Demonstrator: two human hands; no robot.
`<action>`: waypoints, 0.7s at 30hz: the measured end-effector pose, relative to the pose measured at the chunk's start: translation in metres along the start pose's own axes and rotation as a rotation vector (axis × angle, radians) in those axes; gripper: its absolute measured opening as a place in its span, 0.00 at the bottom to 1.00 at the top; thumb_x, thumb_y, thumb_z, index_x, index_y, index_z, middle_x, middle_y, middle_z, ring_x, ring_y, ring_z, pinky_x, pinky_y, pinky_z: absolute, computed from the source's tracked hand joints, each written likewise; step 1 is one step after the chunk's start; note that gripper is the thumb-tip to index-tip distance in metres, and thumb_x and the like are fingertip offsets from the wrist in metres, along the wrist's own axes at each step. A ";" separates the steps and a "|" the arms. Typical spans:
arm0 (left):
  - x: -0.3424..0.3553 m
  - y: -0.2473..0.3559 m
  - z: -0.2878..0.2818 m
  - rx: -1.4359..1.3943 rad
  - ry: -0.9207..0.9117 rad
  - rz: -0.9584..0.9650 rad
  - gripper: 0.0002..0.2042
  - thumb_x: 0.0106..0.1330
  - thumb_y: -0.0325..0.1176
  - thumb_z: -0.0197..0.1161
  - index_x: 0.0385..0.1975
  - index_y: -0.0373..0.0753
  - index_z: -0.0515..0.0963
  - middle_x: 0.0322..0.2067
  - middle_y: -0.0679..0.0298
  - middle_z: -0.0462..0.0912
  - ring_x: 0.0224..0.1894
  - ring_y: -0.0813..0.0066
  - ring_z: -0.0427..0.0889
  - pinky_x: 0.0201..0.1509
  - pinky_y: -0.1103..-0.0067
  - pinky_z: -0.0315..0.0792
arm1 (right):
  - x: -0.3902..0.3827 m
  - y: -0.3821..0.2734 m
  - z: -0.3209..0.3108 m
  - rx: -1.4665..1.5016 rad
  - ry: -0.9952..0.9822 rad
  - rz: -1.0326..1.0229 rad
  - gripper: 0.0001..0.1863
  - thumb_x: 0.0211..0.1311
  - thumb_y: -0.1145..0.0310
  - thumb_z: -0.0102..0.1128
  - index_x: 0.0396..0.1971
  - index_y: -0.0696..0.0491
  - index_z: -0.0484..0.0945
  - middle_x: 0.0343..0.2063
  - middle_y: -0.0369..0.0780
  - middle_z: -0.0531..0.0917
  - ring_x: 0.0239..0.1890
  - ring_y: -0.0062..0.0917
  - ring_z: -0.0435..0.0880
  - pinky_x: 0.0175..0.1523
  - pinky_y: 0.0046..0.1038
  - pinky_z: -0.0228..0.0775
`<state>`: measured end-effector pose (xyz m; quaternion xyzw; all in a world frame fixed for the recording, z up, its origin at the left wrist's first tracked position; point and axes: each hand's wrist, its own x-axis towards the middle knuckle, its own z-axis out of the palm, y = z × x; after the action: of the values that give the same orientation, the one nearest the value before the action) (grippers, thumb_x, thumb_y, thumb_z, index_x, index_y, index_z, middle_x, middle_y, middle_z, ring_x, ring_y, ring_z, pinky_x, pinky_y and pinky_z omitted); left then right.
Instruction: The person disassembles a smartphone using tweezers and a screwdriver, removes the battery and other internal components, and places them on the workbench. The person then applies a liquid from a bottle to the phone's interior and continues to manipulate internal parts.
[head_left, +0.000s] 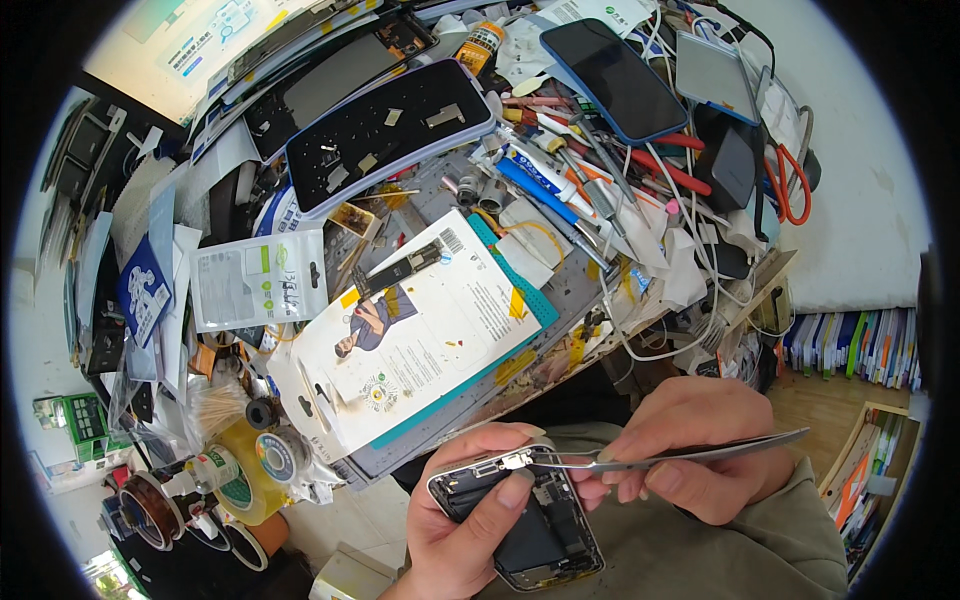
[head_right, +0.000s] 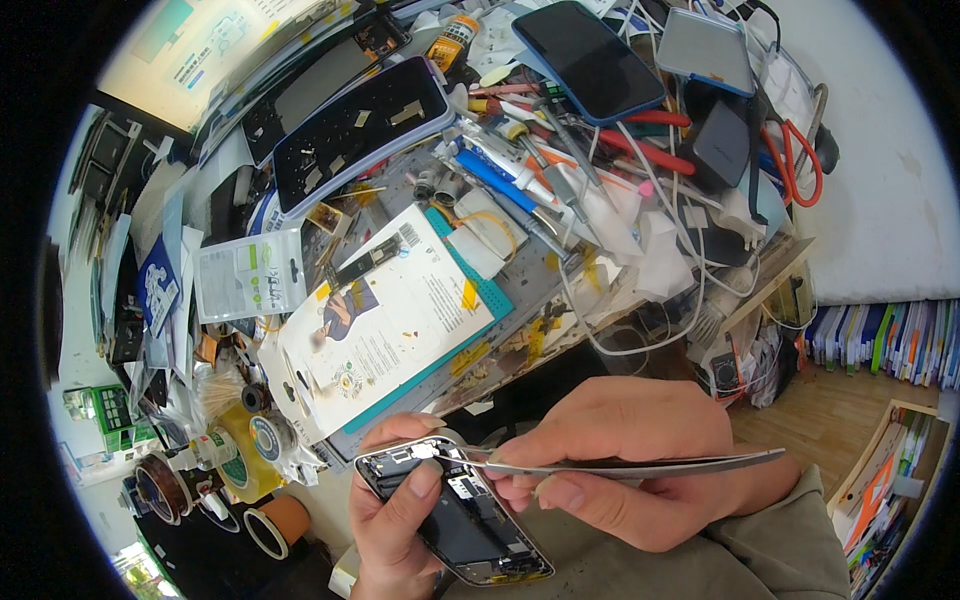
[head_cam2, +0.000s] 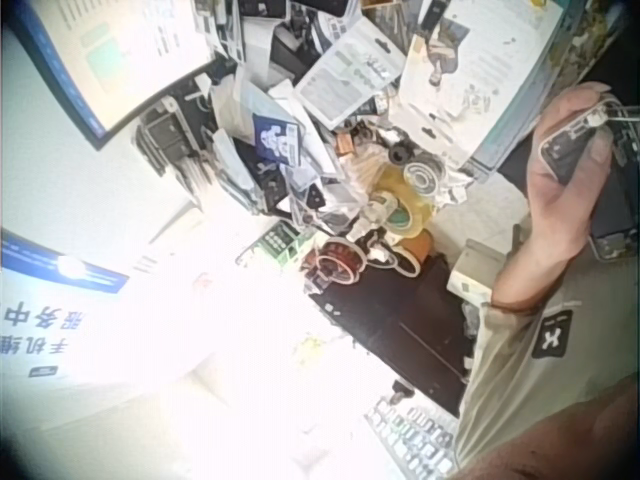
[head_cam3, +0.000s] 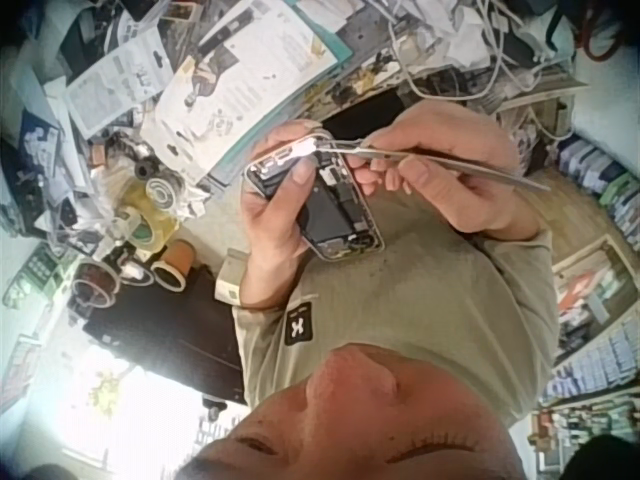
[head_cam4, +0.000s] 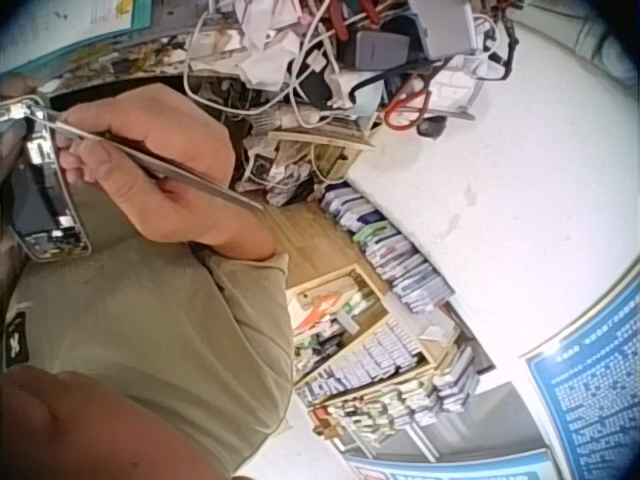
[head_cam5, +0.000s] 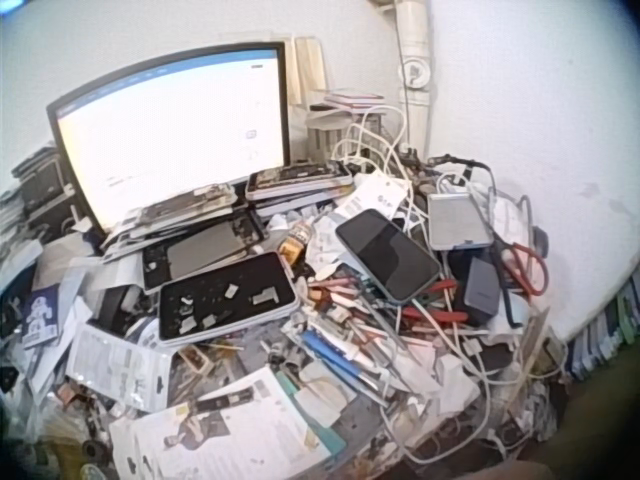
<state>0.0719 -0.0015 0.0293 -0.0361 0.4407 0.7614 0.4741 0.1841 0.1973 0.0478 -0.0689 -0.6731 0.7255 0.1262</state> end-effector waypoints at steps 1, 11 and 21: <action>0.000 0.000 -0.001 0.005 -0.001 0.000 0.20 0.72 0.30 0.63 0.59 0.35 0.66 0.41 0.35 0.84 0.41 0.37 0.89 0.47 0.50 0.86 | 0.000 0.000 0.000 -0.016 0.003 -0.008 0.13 0.64 0.77 0.67 0.47 0.65 0.85 0.35 0.45 0.90 0.37 0.32 0.90 0.41 0.28 0.80; -0.001 -0.001 -0.002 0.027 -0.001 0.011 0.20 0.72 0.30 0.63 0.59 0.36 0.65 0.39 0.37 0.84 0.41 0.37 0.89 0.46 0.52 0.86 | 0.000 0.000 0.004 -0.086 0.030 -0.077 0.14 0.64 0.78 0.66 0.48 0.65 0.85 0.35 0.45 0.90 0.37 0.31 0.90 0.42 0.28 0.81; -0.001 -0.002 -0.002 0.020 -0.008 0.016 0.21 0.73 0.31 0.63 0.60 0.36 0.63 0.40 0.34 0.84 0.39 0.39 0.88 0.46 0.53 0.86 | 0.003 0.004 0.000 0.141 -0.041 0.011 0.14 0.74 0.75 0.57 0.52 0.67 0.81 0.39 0.47 0.88 0.34 0.25 0.88 0.37 0.25 0.80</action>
<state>0.0735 -0.0034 0.0272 -0.0249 0.4468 0.7607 0.4702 0.1811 0.1977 0.0436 -0.0489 -0.6224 0.7730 0.1129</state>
